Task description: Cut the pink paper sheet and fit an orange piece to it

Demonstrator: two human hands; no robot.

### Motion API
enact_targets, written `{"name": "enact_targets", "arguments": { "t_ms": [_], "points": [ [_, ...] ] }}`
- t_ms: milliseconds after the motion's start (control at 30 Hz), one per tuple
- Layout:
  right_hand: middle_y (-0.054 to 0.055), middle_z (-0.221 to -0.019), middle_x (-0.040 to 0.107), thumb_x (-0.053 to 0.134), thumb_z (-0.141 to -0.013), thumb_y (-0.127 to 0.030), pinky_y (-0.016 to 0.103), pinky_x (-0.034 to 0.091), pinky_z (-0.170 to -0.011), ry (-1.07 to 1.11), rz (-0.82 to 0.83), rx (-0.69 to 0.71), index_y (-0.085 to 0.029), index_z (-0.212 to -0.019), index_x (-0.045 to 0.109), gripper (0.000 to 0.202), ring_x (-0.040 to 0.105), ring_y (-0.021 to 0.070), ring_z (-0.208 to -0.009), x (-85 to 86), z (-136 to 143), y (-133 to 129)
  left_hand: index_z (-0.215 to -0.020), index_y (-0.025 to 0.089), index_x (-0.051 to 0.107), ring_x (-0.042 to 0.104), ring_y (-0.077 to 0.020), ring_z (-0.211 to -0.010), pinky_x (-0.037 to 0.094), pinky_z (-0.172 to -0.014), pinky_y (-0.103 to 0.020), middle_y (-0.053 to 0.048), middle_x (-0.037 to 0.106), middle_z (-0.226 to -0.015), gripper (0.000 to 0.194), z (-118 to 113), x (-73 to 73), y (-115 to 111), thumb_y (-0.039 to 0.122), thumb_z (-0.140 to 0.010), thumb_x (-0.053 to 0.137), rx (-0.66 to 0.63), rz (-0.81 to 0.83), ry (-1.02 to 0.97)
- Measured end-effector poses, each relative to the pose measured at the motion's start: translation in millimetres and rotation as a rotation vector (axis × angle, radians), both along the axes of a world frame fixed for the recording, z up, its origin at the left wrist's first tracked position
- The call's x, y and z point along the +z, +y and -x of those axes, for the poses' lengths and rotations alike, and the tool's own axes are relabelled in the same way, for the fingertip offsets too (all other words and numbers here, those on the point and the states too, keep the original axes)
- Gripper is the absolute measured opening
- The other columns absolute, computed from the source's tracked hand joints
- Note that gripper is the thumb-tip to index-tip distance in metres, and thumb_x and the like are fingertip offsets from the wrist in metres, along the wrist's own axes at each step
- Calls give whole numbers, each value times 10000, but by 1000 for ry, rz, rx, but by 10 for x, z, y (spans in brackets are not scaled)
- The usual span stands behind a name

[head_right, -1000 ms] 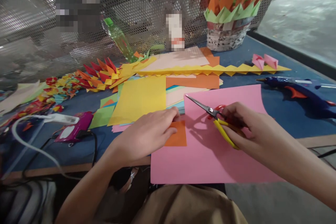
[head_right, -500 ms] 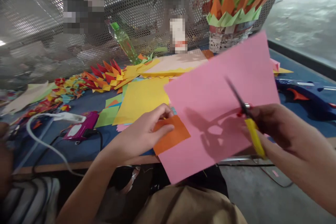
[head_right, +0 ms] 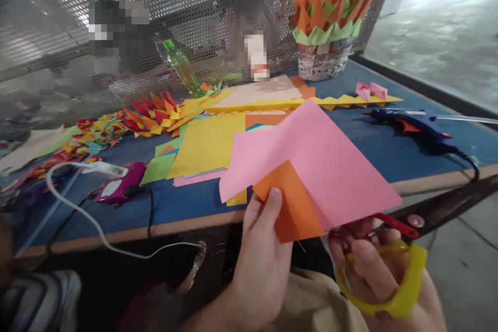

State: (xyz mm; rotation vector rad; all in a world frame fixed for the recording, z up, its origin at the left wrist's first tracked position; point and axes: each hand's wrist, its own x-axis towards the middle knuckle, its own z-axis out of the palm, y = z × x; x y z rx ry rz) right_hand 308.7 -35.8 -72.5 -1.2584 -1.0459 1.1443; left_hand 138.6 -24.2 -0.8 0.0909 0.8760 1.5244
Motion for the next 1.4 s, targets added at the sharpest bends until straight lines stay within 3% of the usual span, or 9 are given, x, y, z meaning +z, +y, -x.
{"name": "enact_targets", "arguments": {
  "t_ms": [233,400,500,633,733,833,1033,1233,1400],
  "points": [
    [23,-859,686,988,-666,-549,344,632,-561,154,186,-170,-302,-920,658,484,686,248,-734,260,519,-79,-1694,375,318,726,-261,-1361,604,-1179,-448,-100,658,-1584,724,-211,-75,-129,449,-1082,698,-46,22,-69],
    [-1,-861,622,1013,-646,-535,236,570,-567,198,194,-230,-269,-899,631,530,586,149,-711,316,432,15,-1599,337,480,646,-239,-1440,530,-1231,-384,-89,621,-1614,674,-178,-178,-286,448,-1020,807,-159,-6,51],
    [0,-888,627,1014,-648,-528,238,581,-589,213,200,-229,-271,-927,642,532,591,147,-731,296,337,38,-1406,280,637,705,-219,-1260,579,-1043,-317,-90,725,-1413,559,-7,-287,-495,486,-948,882,-353,-34,206],
    [9,-975,668,1009,-678,-528,265,624,-662,209,214,-208,-284,-963,659,513,643,178,-833,226,298,53,-1139,277,759,718,-232,-878,580,-816,-380,-93,780,-976,260,280,-436,-789,505,-1095,641,-678,-264,883],
    [4,-964,680,1013,-693,-522,262,622,-657,184,243,-196,-283,-980,673,505,652,173,-818,157,306,44,-1316,375,752,734,-247,-859,577,-826,-422,-67,823,-982,305,397,-444,-876,262,-1121,545,-554,-616,1625],
    [-4,-900,677,1011,-692,-542,247,603,-614,167,242,-193,-270,-965,665,518,641,157,-751,97,308,27,-1539,397,619,747,-293,-1247,523,-1117,-512,-61,828,-1342,497,443,-309,-739,149,-1115,552,-342,-655,2169],
    [-5,-949,700,1004,-711,-533,220,607,-642,147,196,-184,-277,-1031,668,530,659,146,-781,45,314,26,-1596,184,589,574,-335,-1538,512,-1148,-544,-65,561,-1693,496,598,-136,-147,417,-1158,579,-430,-948,2492],
    [-4,-914,708,992,-739,-529,215,606,-615,88,190,-183,-273,-1035,677,502,663,148,-742,60,226,53,-1558,189,627,613,-290,-1473,553,-1096,-494,-36,638,-1648,475,623,-192,-10,442,-1157,595,-396,-958,2528],
    [22,-973,760,1025,-681,-509,218,583,-536,19,212,-175,-287,-1133,724,587,647,150,-677,62,46,84,-1566,172,604,621,-288,-1416,562,-1071,-469,-70,648,-1632,544,702,118,140,536,-1180,482,-653,-1086,2345]
  ]
}}
